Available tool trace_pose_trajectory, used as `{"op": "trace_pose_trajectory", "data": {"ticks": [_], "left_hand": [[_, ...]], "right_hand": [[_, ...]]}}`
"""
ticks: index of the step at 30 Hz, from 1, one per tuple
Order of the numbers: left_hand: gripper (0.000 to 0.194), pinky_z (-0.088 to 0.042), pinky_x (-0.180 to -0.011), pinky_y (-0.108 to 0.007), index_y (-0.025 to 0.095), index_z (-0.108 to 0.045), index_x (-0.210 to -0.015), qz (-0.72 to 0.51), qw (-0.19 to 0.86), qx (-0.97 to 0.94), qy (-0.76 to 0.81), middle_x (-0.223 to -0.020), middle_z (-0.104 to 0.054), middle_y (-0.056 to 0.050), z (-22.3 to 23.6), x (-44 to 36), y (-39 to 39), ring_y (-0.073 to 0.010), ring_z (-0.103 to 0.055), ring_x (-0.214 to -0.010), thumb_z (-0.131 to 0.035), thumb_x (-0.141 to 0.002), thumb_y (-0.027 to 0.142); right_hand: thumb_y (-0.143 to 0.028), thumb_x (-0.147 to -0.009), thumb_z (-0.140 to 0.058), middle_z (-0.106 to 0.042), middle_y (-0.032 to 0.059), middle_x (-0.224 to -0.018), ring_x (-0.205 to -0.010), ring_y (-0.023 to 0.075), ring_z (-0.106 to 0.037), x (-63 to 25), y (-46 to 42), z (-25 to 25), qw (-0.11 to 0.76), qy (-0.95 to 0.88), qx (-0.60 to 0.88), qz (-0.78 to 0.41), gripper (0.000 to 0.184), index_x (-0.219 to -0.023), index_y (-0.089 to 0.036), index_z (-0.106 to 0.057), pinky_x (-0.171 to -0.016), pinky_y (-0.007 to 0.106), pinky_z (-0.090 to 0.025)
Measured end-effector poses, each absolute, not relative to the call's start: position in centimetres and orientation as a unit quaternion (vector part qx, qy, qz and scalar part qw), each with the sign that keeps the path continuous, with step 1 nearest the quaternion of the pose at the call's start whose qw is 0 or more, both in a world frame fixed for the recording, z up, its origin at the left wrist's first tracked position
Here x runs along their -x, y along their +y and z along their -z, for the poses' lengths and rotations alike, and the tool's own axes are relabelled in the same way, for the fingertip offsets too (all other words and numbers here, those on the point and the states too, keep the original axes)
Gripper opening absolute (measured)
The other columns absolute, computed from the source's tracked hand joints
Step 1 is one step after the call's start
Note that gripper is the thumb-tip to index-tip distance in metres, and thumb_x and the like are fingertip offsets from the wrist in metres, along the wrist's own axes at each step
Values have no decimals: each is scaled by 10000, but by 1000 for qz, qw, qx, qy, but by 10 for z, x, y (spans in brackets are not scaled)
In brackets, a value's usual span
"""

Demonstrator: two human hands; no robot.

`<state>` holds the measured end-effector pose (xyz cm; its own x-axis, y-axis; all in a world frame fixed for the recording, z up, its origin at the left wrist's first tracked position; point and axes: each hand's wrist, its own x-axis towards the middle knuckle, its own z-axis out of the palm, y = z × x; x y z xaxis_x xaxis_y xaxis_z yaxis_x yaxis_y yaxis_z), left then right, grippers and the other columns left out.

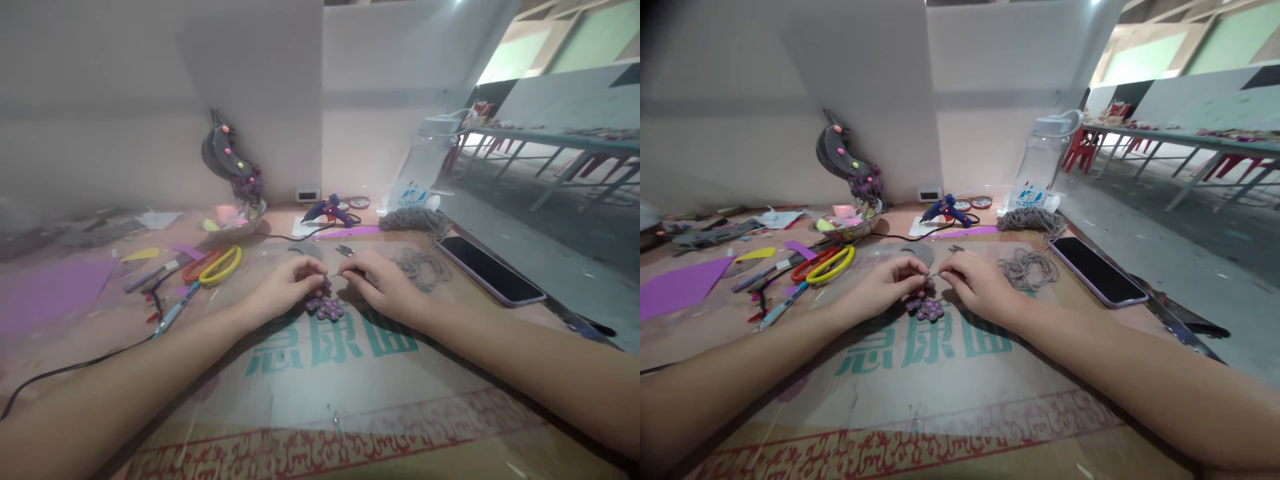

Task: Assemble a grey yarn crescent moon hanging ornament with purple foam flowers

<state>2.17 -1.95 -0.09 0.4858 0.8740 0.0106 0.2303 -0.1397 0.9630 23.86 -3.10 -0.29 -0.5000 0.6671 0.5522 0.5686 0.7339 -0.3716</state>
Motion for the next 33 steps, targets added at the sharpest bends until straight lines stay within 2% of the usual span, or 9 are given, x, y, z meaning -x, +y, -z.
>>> {"op": "trace_pose_trajectory", "data": {"ticks": [4,10,16,23,26,30,33], "left_hand": [[200,-476,-597,-245,154,-570,-979,-331,484,-712,386,-791,-653,-22,4,-22,-21,-126,-606,-680,-593,-856,310],[302,-535,-801,-319,151,-610,-1132,-348,447,-725,391,-982,-722,-64,3,-20,-21,-172,-680,-848,-596,-864,289],[184,-531,-738,-281,143,-655,-978,-342,429,-726,415,-899,-724,-51,-1,-21,-24,-157,-671,-781,-591,-876,281],[229,-501,-695,-256,177,-563,-1106,-367,392,-753,380,-839,-657,-9,2,-20,-25,-144,-637,-757,-503,-927,307],[165,-504,-745,-279,184,-595,-973,-356,343,-769,404,-862,-658,-17,-1,-20,-27,-162,-638,-802,-456,-916,252],[210,-480,-854,-299,195,-639,-871,-327,285,-809,398,-904,-677,-20,-5,-20,-29,-181,-621,-903,-432,-873,165],[255,-465,-853,-302,180,-658,-895,-316,275,-825,379,-918,-668,-41,-6,-20,-28,-190,-610,-919,-415,-930,250]], "right_hand": [[-243,-957,-483,-668,63,-846,-808,193,-589,-238,-29,4,341,-863,367,-69,164,-918,-191,-633,-737,318,-450],[-214,-950,-474,-699,68,-889,-830,193,-614,-237,-30,5,339,-864,365,-68,189,-970,-191,-660,-748,321,-467],[-266,-951,-509,-717,49,-854,-781,175,-625,-238,-32,6,333,-860,377,-85,181,-951,-202,-679,-719,291,-458],[-309,-951,-526,-718,35,-809,-722,159,-624,-237,-32,4,325,-864,375,-82,200,-928,-220,-703,-695,277,-453],[-310,-951,-524,-712,33,-781,-712,160,-619,-237,-32,4,328,-862,379,-76,204,-921,-220,-705,-686,277,-452],[-295,-954,-517,-704,32,-759,-697,160,-611,-237,-33,4,329,-865,374,-64,204,-911,-223,-703,-667,275,-445],[-276,-956,-515,-710,37,-774,-702,157,-608,-238,-33,4,329,-872,359,-52,196,-925,-212,-698,-663,270,-437]]}}
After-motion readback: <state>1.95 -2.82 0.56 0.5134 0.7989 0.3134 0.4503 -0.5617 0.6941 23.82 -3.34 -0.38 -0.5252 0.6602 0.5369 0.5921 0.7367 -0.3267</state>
